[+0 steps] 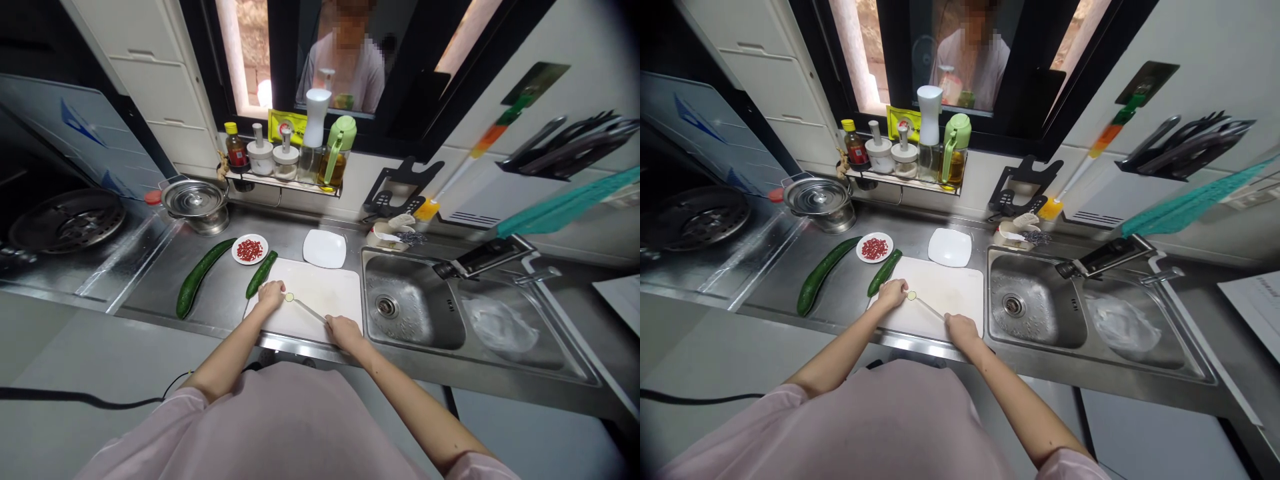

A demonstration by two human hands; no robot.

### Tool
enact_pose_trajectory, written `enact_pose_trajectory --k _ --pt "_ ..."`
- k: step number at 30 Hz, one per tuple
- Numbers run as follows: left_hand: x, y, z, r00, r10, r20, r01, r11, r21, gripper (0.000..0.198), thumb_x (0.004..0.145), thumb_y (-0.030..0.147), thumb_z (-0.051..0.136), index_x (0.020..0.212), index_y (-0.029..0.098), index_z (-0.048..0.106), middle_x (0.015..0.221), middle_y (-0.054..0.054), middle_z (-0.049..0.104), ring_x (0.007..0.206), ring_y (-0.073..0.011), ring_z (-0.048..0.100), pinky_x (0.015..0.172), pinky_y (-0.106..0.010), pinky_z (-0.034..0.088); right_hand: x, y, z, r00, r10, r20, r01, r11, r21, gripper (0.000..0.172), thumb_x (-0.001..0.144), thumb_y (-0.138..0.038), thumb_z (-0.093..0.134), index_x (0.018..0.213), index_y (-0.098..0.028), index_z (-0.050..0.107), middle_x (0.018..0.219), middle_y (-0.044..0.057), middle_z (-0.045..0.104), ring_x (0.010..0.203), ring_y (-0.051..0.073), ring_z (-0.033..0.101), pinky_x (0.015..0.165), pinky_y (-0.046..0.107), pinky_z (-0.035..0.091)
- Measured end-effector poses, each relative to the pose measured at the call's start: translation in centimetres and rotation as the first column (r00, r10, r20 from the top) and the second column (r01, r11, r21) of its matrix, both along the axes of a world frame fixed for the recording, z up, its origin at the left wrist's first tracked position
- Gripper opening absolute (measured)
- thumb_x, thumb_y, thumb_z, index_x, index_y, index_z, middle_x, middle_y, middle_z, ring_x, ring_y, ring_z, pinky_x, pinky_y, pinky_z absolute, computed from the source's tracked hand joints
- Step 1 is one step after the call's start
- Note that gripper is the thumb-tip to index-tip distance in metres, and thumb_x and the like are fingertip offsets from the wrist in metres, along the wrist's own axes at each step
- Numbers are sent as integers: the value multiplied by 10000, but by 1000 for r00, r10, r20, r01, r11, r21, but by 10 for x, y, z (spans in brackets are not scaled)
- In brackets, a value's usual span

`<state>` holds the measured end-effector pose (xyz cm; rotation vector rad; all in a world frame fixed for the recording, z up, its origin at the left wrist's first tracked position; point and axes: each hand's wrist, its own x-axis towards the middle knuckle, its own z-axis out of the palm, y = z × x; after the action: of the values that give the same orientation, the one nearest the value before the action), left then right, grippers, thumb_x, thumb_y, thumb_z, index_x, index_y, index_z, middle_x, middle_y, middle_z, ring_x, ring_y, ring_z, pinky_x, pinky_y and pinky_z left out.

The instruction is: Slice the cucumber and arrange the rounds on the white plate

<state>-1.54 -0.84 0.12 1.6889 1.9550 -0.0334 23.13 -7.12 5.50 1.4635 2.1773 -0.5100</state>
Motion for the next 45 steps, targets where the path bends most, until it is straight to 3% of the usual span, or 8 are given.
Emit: enact_pose_trajectory --k 10,24,29,36,45 --pt "6 -9 1 999 -31 -33 32 999 44 212 802 340 601 978 233 650 1128 -69 658 1066 -242 576 907 -355 364 9 -4 -1 998 -32 -54 33 999 20 337 987 -337 311 1119 -184 581 995 125 696 952 220 645 761 277 410" --pt "19 -20 9 998 26 59 -34 991 126 148 853 178 498 876 216 639 927 -42 704 949 -198 605 876 -337 334 11 -4 -10 992 -100 -76 102 994 30 316 974 -353 339 1105 -205 586 996 113 692 934 220 641 748 275 396" --pt "19 -24 15 994 61 96 -75 987 145 123 859 228 520 900 219 636 907 -38 713 936 -198 618 865 -328 338 12 -3 -12 990 -113 -80 115 993 19 313 971 -352 349 1116 -207 586 1014 113 688 933 211 639 759 274 394" --pt "-4 -39 20 963 194 189 -218 969 114 110 804 301 608 891 241 637 897 13 712 882 -159 620 826 -283 358 12 -4 -14 989 -113 -97 118 992 38 319 974 -344 336 1100 -204 593 1003 116 691 919 211 644 740 270 395" --pt "-40 -56 7 936 286 204 -302 952 49 127 771 317 667 853 232 620 844 35 701 793 -130 619 752 -262 366 12 -2 -14 990 -114 -87 116 993 20 325 974 -348 339 1122 -199 586 1023 122 690 941 220 645 738 270 398"
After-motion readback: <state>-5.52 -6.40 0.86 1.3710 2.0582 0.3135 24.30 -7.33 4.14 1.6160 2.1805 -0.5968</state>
